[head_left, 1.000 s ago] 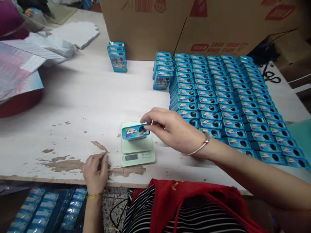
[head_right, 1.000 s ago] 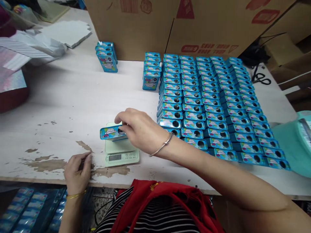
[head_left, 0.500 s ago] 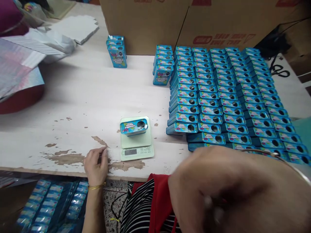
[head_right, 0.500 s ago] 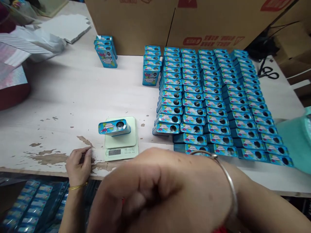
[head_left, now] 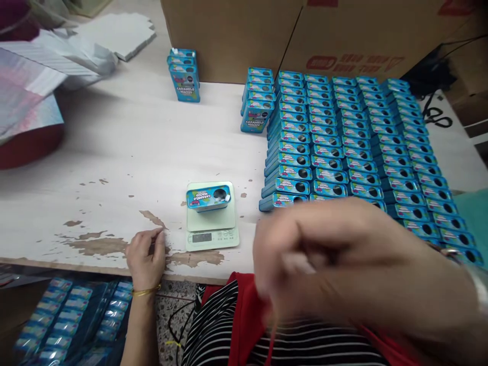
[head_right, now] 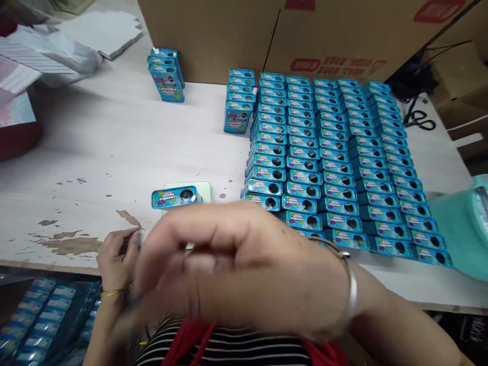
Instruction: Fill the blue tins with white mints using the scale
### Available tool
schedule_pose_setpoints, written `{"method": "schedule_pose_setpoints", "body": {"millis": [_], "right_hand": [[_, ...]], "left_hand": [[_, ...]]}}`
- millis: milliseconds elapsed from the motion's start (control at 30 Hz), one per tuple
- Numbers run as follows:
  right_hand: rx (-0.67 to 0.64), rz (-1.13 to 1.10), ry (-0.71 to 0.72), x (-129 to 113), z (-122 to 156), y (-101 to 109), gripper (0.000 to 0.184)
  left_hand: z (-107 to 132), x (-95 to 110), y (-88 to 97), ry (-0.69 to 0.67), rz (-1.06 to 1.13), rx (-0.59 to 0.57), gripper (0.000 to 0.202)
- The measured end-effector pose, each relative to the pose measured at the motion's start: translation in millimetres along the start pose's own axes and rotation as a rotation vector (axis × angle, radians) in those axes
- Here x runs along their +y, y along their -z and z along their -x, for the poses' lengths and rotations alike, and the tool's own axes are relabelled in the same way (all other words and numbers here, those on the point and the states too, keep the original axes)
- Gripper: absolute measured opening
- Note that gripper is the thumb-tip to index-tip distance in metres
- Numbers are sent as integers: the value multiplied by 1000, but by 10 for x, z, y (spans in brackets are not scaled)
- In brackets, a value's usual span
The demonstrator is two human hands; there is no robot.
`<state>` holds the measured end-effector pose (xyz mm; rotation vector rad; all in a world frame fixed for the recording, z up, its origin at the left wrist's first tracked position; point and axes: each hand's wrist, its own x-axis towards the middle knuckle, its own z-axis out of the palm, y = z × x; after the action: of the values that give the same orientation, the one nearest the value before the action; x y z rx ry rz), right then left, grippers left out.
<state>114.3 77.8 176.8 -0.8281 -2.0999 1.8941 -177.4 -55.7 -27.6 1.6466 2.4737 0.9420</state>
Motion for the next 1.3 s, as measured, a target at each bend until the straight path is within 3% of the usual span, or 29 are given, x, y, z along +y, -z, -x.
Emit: {"method": "schedule_pose_setpoints", "body": {"millis": [100,200,333,567,667,800,933,1033,1167,1300], "right_hand": [[239,234,141,31,-531,122,11],[334,427,222,308,-730,119,10],[323,485,260,549,-799,68,11],[202,613,210,593,-938,70,16],[217,576,256,643,-948,62,14],[312,259,264,640,-845,0,12],[146,-457,-54,724,-597,-113,22],[80,-801,-285,1007,-371,-223,24],[207,-1006,-401,1533,-113,-374,17],[216,-1106,-415,1852,41,-451,16]], "left_hand": [[-2,-4,1,-2,7,-1,20],[-10,-4,8,-25,25,8,17],[-22,-10,13,-54,27,16,15],[-18,-27,5,-50,20,10,14],[-11,-27,-2,-44,17,14,15],[2,-28,-10,-24,21,10,16],[12,-32,-10,-7,18,12,16],[12,-45,-14,-17,20,13,16],[12,-64,-27,-22,24,18,17],[-28,-3,13,-4,104,17,19]]}}
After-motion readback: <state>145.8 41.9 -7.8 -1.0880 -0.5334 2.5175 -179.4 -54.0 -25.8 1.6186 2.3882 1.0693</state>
